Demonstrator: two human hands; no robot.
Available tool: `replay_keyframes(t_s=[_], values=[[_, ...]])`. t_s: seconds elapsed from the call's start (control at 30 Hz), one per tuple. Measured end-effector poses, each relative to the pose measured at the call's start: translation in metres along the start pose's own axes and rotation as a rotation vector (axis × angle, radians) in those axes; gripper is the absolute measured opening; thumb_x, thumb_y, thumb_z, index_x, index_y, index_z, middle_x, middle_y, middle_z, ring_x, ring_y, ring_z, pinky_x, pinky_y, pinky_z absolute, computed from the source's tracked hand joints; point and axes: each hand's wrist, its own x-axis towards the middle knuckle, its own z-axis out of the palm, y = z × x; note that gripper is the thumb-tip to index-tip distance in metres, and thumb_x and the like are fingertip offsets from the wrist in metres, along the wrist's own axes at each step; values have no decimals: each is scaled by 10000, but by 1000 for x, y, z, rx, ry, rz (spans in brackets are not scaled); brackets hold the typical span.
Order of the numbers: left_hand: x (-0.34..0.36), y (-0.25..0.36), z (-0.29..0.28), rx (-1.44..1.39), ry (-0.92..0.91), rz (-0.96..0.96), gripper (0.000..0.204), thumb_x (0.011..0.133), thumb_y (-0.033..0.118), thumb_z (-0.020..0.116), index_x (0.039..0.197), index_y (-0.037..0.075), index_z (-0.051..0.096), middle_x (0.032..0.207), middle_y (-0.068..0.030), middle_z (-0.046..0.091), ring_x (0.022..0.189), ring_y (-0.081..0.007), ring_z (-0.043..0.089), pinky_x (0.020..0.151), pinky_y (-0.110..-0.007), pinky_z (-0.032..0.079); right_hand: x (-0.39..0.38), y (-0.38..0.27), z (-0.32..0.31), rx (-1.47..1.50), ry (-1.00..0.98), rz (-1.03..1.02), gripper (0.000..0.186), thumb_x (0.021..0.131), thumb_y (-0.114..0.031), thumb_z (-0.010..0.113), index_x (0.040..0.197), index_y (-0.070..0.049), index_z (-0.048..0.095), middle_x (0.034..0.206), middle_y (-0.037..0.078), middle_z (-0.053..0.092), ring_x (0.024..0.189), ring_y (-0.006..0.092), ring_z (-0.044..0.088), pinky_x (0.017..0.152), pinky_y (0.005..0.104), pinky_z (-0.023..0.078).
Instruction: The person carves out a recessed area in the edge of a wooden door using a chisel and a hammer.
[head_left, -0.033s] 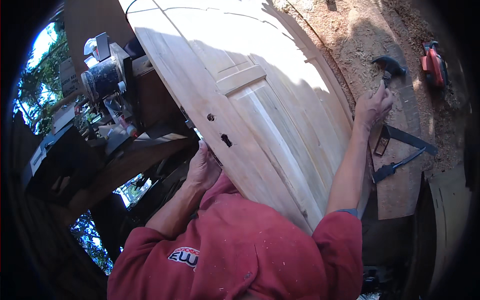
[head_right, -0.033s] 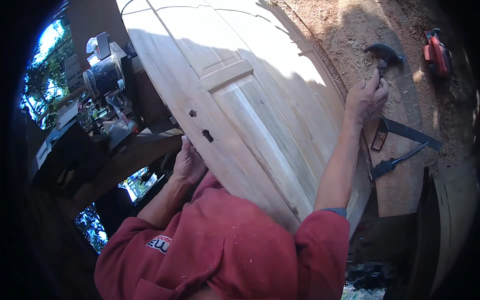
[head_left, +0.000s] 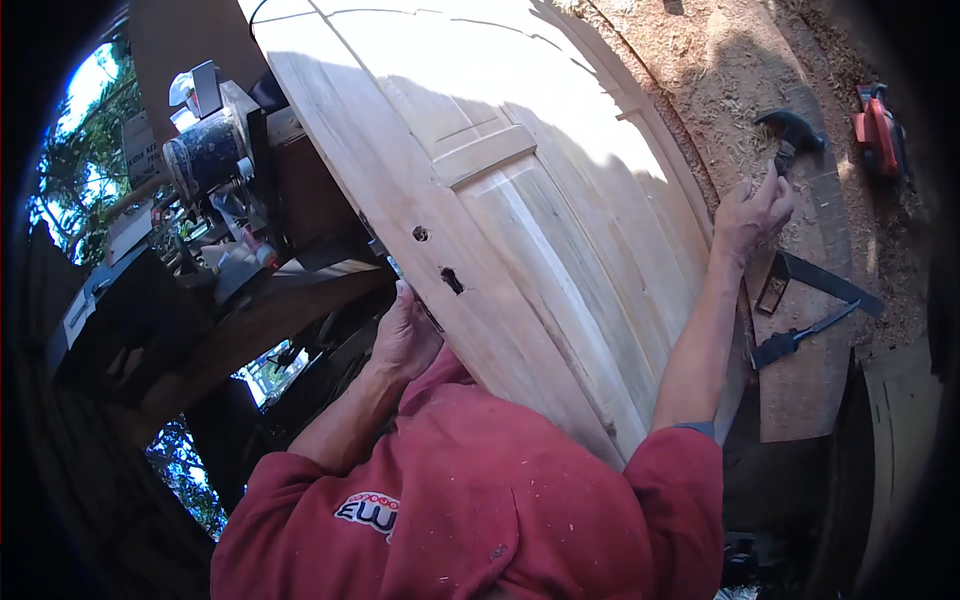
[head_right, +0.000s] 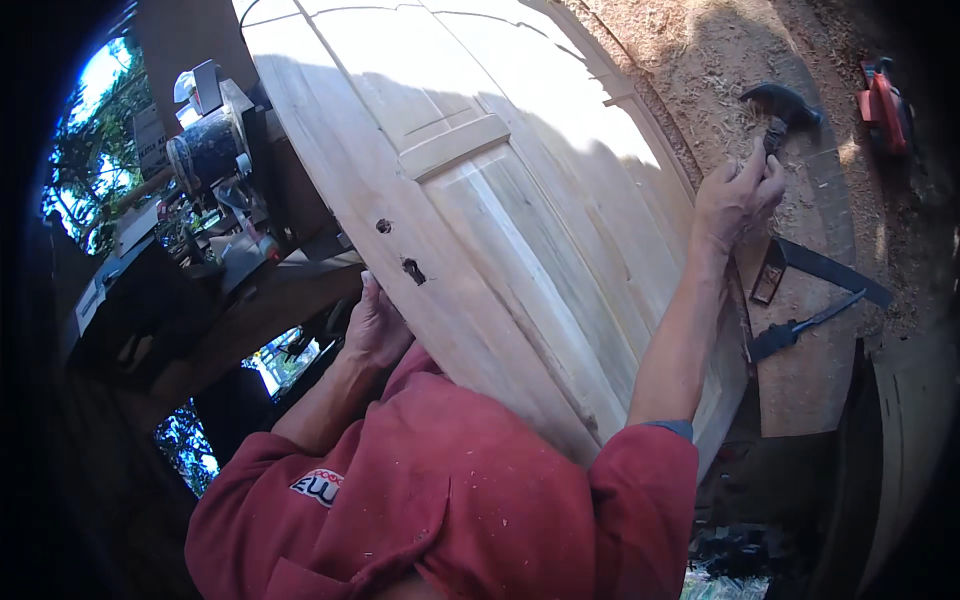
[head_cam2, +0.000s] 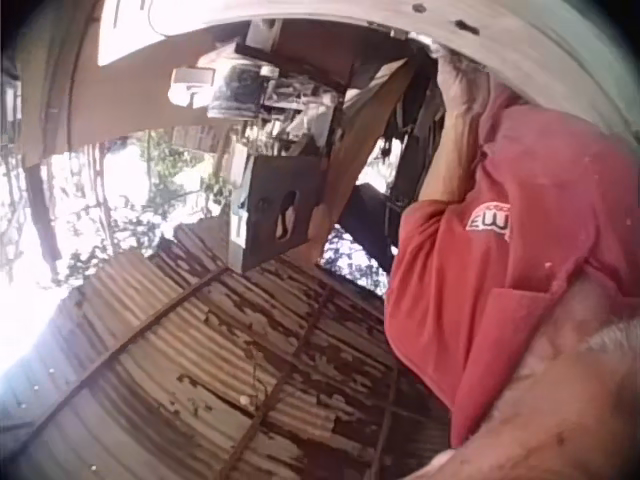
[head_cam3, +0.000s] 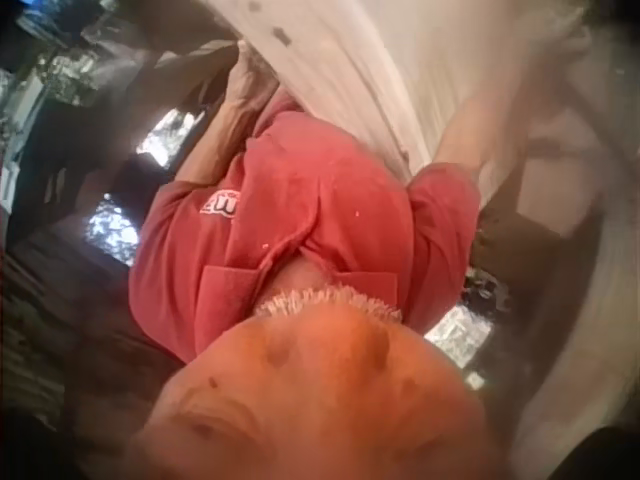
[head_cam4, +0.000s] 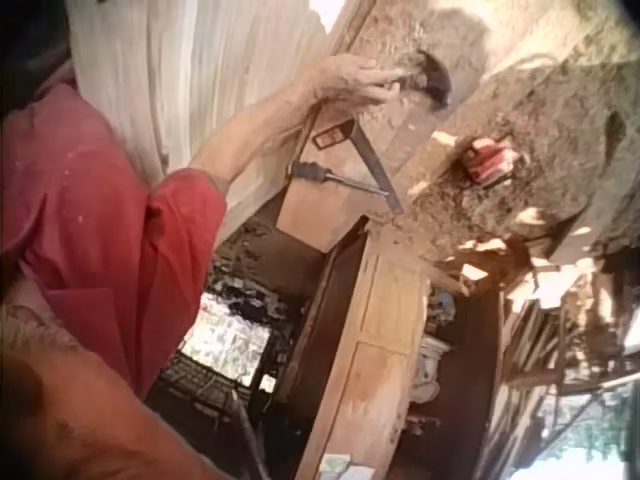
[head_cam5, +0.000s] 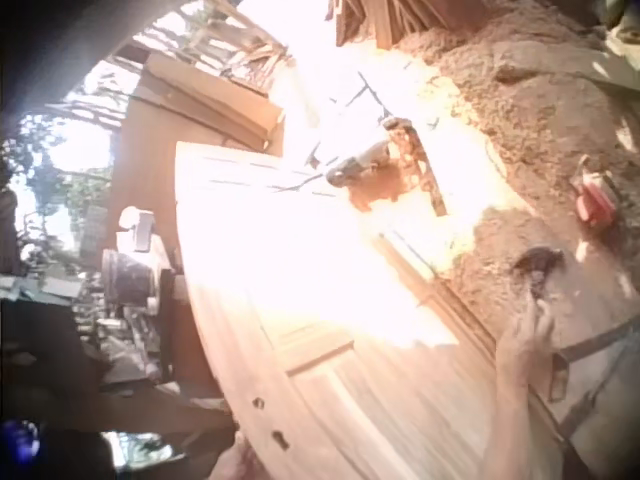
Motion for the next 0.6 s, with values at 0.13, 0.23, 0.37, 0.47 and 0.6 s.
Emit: replay_keyframes(t_s=[0.13,0.23,0.37,0.47,0.6], values=[[-3,-2,-20,-67,78,-50,750,911,610,602,1458,115,467,1462,-55,525,1388,-268,441,1173,-511,322,-40,-47,-8,371,-99,-56,434,856,-56,658,1289,-59,630,1216,175,516,1129,334,550,957,436,484],[-6,1,-21,-97,22,-135,800,867,607,662,1464,116,457,1482,-65,503,1401,-298,420,1193,-535,287,-81,-80,-11,550,-205,-89,399,865,-28,628,1264,-31,637,1221,190,517,1142,328,546,950,428,492],[-1,-3,-40,-173,62,-182,873,816,597,721,1492,131,426,1502,-73,481,1404,-314,414,1199,-552,272,-128,-97,-20,675,-417,-87,381,856,-5,629,1236,-16,644,1235,194,514,1103,316,562,870,403,518],[1,-2,-39,-203,38,-190,886,804,575,744,1502,136,419,1509,-74,473,1410,-307,406,1202,-554,269,-145,-110,-31,776,-509,-75,366,841,15,638,1206,-10,653,1225,190,523,1037,308,586,816,392,530],[2,-3,-45,-247,29,-178,877,799,530,777,1502,139,426,1515,-78,468,1422,-300,391,1206,-551,270,-149,-144,-67,1069,-716,-90,318,803,30,668,1117,-14,692,1150,169,561,914,297,610,762,379,540]])
